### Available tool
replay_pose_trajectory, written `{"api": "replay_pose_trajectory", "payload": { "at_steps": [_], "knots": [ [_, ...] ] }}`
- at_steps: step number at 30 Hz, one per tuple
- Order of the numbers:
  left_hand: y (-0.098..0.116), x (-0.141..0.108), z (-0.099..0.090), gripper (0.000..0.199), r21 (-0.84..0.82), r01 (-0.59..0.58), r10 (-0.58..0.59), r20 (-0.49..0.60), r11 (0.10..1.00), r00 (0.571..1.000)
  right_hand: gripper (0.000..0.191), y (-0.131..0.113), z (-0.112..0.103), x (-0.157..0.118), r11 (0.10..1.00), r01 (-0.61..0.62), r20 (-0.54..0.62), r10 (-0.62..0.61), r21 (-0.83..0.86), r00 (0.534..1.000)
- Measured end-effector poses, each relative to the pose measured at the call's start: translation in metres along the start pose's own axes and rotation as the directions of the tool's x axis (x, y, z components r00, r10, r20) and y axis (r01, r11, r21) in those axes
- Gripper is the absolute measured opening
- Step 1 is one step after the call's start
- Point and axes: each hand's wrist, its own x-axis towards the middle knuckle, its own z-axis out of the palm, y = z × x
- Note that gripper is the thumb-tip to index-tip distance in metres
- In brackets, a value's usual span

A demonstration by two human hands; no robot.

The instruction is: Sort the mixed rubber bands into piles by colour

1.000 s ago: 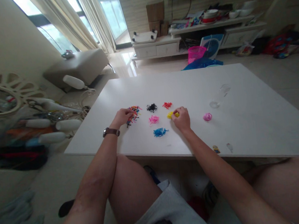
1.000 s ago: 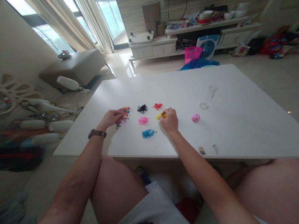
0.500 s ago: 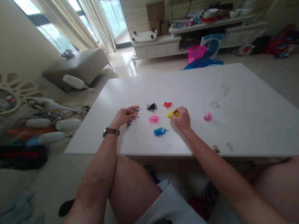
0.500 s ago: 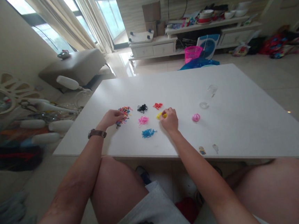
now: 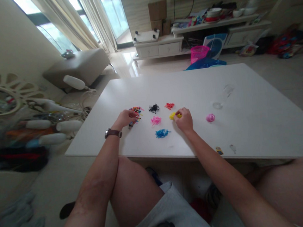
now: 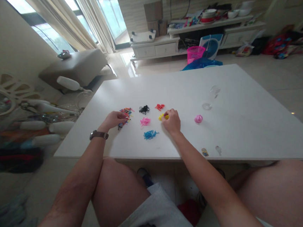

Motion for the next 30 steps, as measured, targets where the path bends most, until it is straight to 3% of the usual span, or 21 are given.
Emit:
{"api": "replay_pose_trajectory", "payload": {
  "at_steps": [6, 25, 30],
  "knots": [
    [-0.005, 0.004, 0.003, 0.039, 0.025, -0.006, 0.005, 0.022, 1.000, 1.000, 0.010, 0.000, 0.001, 0.000, 1.000, 0.003, 0.000, -0.003, 0.000, 1.000],
    [0.003, -0.001, -0.001, 0.029, -0.040, -0.050, 0.054, 0.104, 0.998, 0.993, 0.010, 0.001, 0.000, 0.000, 1.000, 0.014, 0.009, -0.014, 0.009, 1.000],
    [0.003, 0.001, 0.005, 0.030, -0.055, -0.007, 0.013, 0.114, 0.998, 0.993, 0.011, 0.000, 0.000, 0.000, 1.000, 0.018, 0.008, -0.018, 0.009, 1.000]
  ]
}}
